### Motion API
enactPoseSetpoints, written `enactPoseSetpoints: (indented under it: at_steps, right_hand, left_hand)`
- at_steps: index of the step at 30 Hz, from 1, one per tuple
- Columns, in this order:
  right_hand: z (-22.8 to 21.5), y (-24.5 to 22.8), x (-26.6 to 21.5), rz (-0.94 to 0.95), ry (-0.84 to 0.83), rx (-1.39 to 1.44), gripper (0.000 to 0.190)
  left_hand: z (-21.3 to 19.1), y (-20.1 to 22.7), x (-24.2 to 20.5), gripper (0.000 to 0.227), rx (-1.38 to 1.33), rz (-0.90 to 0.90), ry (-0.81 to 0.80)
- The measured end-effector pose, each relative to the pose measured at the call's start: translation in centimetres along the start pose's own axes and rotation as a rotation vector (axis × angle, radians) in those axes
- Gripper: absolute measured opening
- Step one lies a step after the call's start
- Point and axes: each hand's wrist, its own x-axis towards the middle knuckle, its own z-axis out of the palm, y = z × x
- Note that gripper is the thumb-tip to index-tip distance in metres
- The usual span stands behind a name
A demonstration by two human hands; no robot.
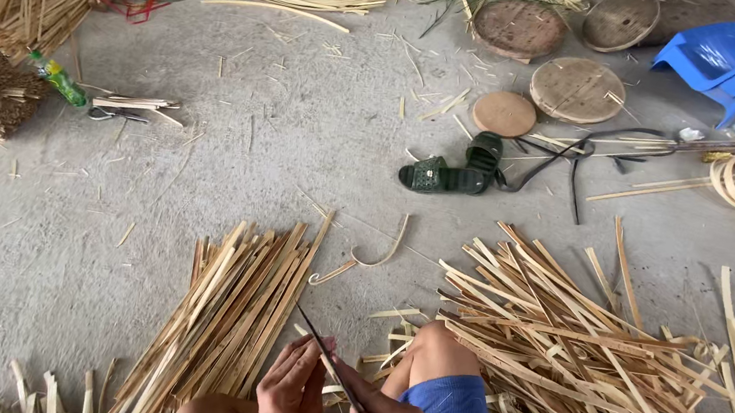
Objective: The person uses a knife to shave and smooth thin bamboo strips, handling them individually while sitting on a concrete floor next to piles of prepared bamboo.
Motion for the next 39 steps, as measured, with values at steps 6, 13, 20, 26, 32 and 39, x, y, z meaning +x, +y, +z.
enactPoseSetpoints:
  at_steps: [6,13,20,26,32,39]
  right_hand:
    - [0.3,3.0,5.2,0.029,0.032,0.198,0.058]
    - [-2.7,4.9,5.7,-0.086,-0.069,0.070,0.057]
    - [-4.5,5.6,5.6,-0.062,-0.143,0.217,0.064]
    - [-5.0,6.0,5.9,-0.040,-0.248,0.533,0.058]
    - [-11.2,10.1,7.3,-0.203,-0.209,0.541,0.032]
    - [-18.0,9.5,6.2,-0.071,0.069,0.556,0.042]
  left_hand:
    - [1.4,-7.1,-1.6,0.062,-0.633,-0.516,-0.252]
    - [-2.0,-2.1,4.2,0.047,-0.550,-0.730,-0.495]
    - [-0.8,-2.8,6.3,0.053,-0.495,-0.672,-0.625]
    - [-0.6,-6.4,5.3,0.044,-0.659,-0.616,-0.689]
    - [-0.7,-6.4,5.4,0.046,-0.883,-0.662,-0.680]
    - [-2.3,-10.4,6.1,0.055,-1.214,-0.462,-0.576]
